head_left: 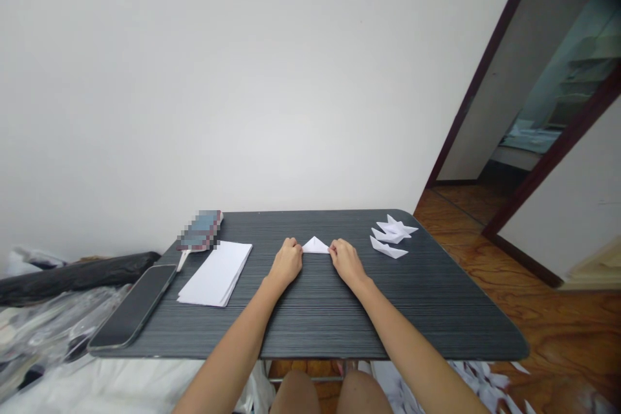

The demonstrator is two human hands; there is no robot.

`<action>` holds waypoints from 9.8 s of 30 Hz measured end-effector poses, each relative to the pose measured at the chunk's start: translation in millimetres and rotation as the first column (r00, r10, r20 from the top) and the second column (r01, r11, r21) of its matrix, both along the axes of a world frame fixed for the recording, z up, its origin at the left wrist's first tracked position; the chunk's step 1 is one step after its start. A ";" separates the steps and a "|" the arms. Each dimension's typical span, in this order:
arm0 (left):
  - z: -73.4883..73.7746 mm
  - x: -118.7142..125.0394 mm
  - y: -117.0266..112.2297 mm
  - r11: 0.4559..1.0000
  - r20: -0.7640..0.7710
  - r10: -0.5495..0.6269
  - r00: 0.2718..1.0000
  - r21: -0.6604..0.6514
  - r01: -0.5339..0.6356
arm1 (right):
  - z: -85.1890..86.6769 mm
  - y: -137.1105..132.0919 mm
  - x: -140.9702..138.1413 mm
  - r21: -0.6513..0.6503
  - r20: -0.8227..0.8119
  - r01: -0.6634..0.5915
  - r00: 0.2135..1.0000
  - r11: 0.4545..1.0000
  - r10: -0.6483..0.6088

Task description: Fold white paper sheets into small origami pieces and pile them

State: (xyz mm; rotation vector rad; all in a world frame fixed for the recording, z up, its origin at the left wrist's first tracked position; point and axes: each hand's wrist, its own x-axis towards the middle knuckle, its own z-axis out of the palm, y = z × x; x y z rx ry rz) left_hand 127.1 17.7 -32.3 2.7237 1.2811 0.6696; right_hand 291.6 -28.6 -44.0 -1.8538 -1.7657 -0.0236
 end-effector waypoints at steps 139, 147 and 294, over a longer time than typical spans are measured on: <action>8.3 28.9 8.3 0.702 0.850 0.061 0.523 -0.409 0.583 | 18.1 16.6 5.2 0.147 -0.929 -0.364 0.269 0.920 0.255; 9.9 22.8 9.9 0.721 0.801 -0.147 0.581 -0.315 0.617 | 19.4 16.8 11.5 0.210 -0.917 -0.305 0.267 0.929 0.295; 1.5 26.3 -3.4 0.861 0.750 -0.097 0.654 -0.267 0.434 | 7.3 16.3 7.8 0.096 -0.882 -0.327 0.409 0.940 0.233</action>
